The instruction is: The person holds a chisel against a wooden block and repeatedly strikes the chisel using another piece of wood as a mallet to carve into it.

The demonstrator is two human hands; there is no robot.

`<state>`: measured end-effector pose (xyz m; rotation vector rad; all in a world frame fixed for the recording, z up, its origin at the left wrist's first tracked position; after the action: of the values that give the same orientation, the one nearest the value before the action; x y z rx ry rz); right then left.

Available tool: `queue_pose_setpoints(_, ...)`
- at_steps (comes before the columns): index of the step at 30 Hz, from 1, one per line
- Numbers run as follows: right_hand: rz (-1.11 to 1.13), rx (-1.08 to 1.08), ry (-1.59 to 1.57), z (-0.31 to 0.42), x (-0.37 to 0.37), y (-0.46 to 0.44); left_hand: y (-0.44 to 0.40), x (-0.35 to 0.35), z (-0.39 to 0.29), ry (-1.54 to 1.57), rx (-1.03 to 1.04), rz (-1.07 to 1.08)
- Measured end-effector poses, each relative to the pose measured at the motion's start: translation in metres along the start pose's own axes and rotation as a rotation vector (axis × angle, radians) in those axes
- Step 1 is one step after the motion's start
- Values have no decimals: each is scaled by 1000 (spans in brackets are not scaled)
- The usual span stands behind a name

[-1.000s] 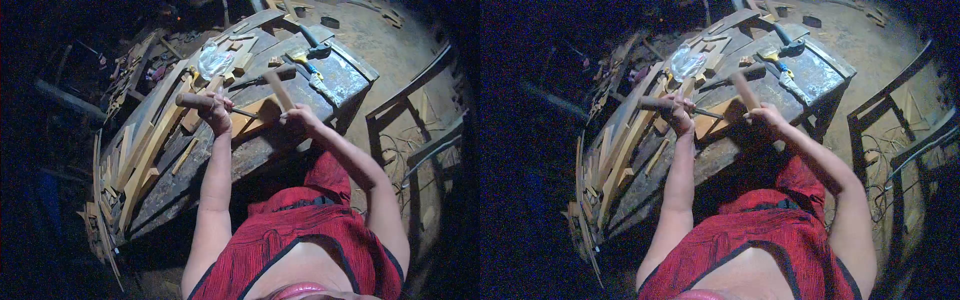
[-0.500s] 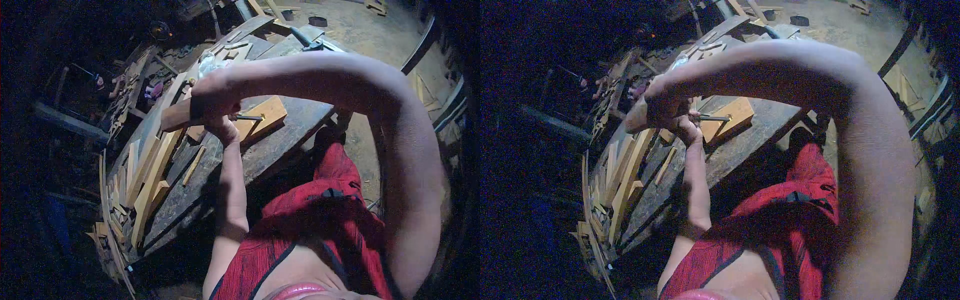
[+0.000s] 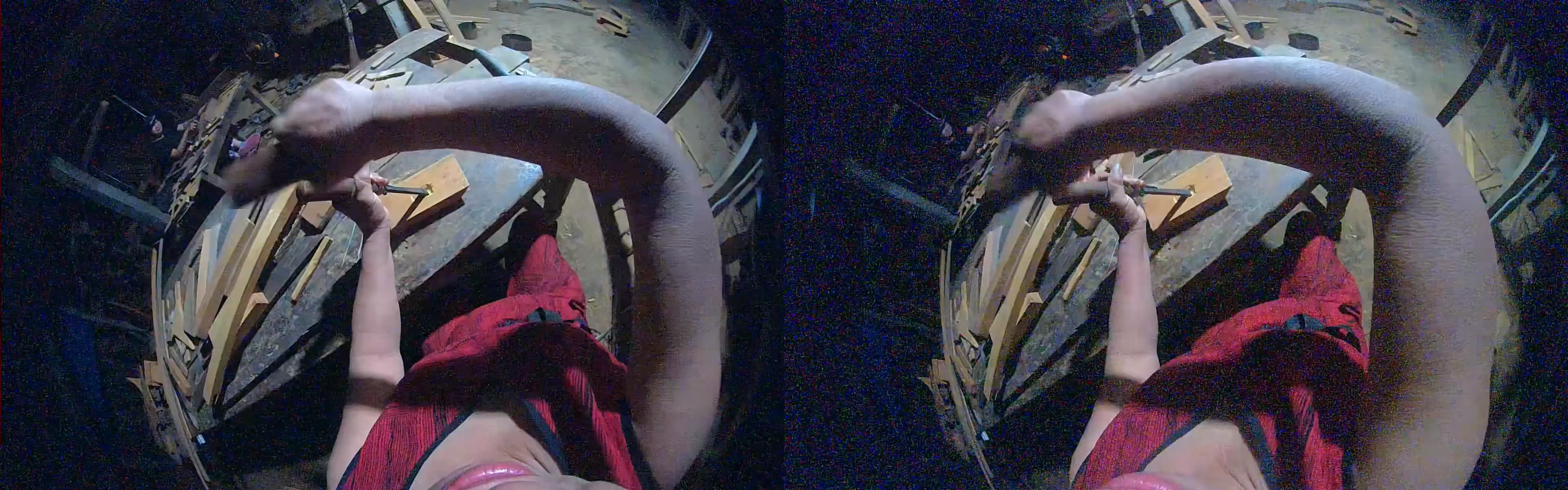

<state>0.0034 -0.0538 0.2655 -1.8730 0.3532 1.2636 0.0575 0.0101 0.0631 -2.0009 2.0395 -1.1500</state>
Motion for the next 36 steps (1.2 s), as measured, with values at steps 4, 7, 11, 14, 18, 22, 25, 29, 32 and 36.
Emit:
queue_pose_setpoints(4,-110,107,-261,19,-36,10,2,6,-5,94,-20,-44)
queue_pose_setpoints(7,-18,91,-85,2,6,17,-4,-9,18,16,-46,1)
queue_pose_setpoints(11,168,52,34,0,-13,11,-1,2,0,86,99,35)
queue_pose_setpoints(14,-121,215,-239,10,-36,17,4,4,-3,114,29,-18)
queue_pose_setpoints(18,-140,-34,-186,6,-6,44,-1,-21,8,-310,508,-134)
queue_pose_setpoints(22,393,502,-395,-44,28,77,8,-6,-5,159,2,-82)
queue_pose_setpoints(25,82,788,-684,-85,73,136,6,-15,4,125,79,-12)
queue_pose_setpoints(29,200,885,-217,-119,136,229,14,-14,-4,184,-49,-129)
queue_pose_setpoints(32,327,1064,-215,-124,161,276,18,-7,-10,199,-52,-175)
queue_pose_setpoints(36,306,1146,-268,-121,175,290,13,-16,3,268,-92,-261)
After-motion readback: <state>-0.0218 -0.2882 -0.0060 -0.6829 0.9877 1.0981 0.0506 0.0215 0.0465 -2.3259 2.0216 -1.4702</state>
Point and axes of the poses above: each hand's wrist, its own y-axis away from the middle knuckle, its own x-axis out of the palm, z = x × y, the point moved 5 cm from there along -y, towards the middle knuckle, and after that the axes turned 11 degrees about y, right-handed, at the moved point
